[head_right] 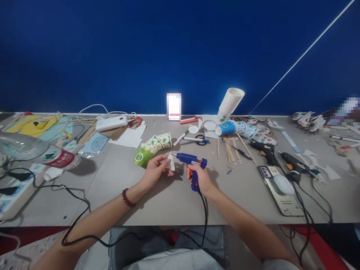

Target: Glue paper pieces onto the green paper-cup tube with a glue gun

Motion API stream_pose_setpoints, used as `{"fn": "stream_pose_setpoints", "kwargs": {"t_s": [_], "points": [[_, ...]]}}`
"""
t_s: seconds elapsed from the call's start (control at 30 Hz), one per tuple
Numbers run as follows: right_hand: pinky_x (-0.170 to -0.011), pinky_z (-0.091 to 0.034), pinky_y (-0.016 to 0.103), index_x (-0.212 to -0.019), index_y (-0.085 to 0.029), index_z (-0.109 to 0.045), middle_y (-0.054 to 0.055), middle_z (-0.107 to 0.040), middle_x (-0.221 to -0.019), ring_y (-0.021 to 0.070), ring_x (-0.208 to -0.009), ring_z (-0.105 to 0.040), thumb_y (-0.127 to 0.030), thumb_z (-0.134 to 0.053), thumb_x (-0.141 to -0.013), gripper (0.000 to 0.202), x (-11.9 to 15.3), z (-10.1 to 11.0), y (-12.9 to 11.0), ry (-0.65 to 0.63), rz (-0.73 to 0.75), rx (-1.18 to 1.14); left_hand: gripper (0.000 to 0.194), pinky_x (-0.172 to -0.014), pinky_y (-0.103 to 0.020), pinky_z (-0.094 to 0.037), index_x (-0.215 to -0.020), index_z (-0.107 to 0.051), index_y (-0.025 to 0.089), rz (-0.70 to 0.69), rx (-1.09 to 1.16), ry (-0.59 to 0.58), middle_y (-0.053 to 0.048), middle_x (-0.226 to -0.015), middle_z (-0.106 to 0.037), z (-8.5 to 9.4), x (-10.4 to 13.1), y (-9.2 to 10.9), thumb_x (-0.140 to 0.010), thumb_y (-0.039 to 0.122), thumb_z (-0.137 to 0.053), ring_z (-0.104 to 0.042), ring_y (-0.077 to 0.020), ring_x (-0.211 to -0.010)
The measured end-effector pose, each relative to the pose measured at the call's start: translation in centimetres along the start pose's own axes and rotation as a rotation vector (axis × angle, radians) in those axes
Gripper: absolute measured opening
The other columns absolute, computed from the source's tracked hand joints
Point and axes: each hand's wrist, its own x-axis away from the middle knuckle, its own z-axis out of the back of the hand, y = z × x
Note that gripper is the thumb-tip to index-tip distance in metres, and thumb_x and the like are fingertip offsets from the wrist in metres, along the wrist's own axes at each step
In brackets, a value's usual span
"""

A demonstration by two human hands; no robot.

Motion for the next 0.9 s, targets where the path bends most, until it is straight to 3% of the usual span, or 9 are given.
{"fn": "stream_pose_setpoints", "kwargs": {"t_s": [0.77,0.9], "points": [[-0.038,-0.032,0.022,-0.042,-0.020,-0.047,-0.002,-0.042,-0.041,0.0082,-0.038,-0.036,-0.043,-0.057,-0.064,0.033,-0.02,0.14,-0.03,-0.027,0.054,0.044,0.053,-0.043,-0.023,-0.050,-0.085,-0.057,0.016,0.003,0.004,0.027,0.002,-0.055,-0.065,-0.07,-0.12,0.00,-0.061,0.058,-0.077,-0.064,-0.0151,-0.044],[-0.039,-0.033,0.021,-0.043,-0.019,-0.050,-0.001,-0.047,-0.042,0.0085,-0.039,-0.040,-0.044,-0.058,-0.063,0.033,-0.02,0.16,0.05,-0.008,0.062,0.074,0.052,-0.044,-0.023,-0.050,-0.086,-0.056,0.016,0.001,-0.010,0.034,0.002,-0.056,-0.065,-0.03,-0.15,-0.06,-0.062,0.058,-0.076,-0.064,-0.0147,-0.045]]}}
